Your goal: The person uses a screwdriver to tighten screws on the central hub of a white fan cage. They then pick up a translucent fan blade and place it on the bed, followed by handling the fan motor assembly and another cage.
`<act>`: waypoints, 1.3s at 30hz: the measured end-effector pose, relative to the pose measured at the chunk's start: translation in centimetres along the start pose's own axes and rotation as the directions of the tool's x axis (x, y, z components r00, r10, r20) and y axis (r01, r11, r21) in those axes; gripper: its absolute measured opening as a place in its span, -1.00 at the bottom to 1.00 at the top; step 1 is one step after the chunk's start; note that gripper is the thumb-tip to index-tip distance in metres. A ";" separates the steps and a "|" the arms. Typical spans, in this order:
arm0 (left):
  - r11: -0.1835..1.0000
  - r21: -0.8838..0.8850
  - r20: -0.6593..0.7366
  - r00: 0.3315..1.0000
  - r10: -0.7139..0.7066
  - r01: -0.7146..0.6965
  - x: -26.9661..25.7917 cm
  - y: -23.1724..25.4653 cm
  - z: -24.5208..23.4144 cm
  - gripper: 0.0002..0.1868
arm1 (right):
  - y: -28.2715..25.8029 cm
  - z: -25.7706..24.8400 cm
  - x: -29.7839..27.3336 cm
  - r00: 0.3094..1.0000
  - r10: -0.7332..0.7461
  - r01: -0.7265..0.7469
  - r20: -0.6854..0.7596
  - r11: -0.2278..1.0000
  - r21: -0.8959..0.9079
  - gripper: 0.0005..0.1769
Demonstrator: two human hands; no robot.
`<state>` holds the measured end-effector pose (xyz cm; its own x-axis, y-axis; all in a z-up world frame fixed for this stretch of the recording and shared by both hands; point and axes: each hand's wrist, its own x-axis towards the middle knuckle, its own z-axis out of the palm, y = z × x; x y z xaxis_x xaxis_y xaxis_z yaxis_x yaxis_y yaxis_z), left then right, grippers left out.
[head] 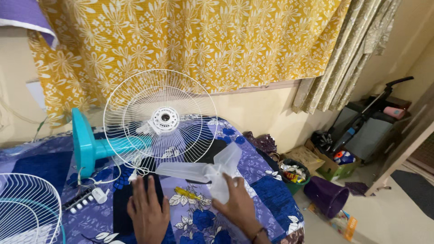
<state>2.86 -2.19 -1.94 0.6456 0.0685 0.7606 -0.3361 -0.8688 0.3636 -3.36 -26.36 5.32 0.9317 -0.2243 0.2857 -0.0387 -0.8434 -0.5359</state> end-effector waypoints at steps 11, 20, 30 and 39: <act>0.999 0.025 0.449 0.893 0.022 -0.037 1.3 3.0 4.3 -0.59 | 6.7 -4.7 4.4 0.974 -0.193 0.207 0.123 0.972 -0.113 -0.16; 0.992 -0.126 0.584 0.810 0.055 0.024 2.5 8.5 5.3 -0.74 | 7.8 -4.1 5.9 0.938 -0.302 0.324 0.168 0.938 -0.124 -0.23; 0.964 -0.257 0.502 0.862 0.071 0.070 1.8 7.4 4.4 -0.74 | 8.2 -0.5 7.5 0.903 -0.406 0.428 0.140 0.876 -0.221 -0.24; 0.941 -0.299 0.362 0.931 -0.043 0.159 1.1 3.7 2.2 -0.80 | 11.7 -1.8 10.3 0.930 -0.335 0.366 0.153 0.884 -0.292 -0.24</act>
<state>3.87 -6.40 -0.98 0.8638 -0.0768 0.4979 -0.4184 -0.6599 0.6240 5.12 -39.35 3.40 0.9345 0.1485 0.3236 0.2016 -0.9698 -0.1372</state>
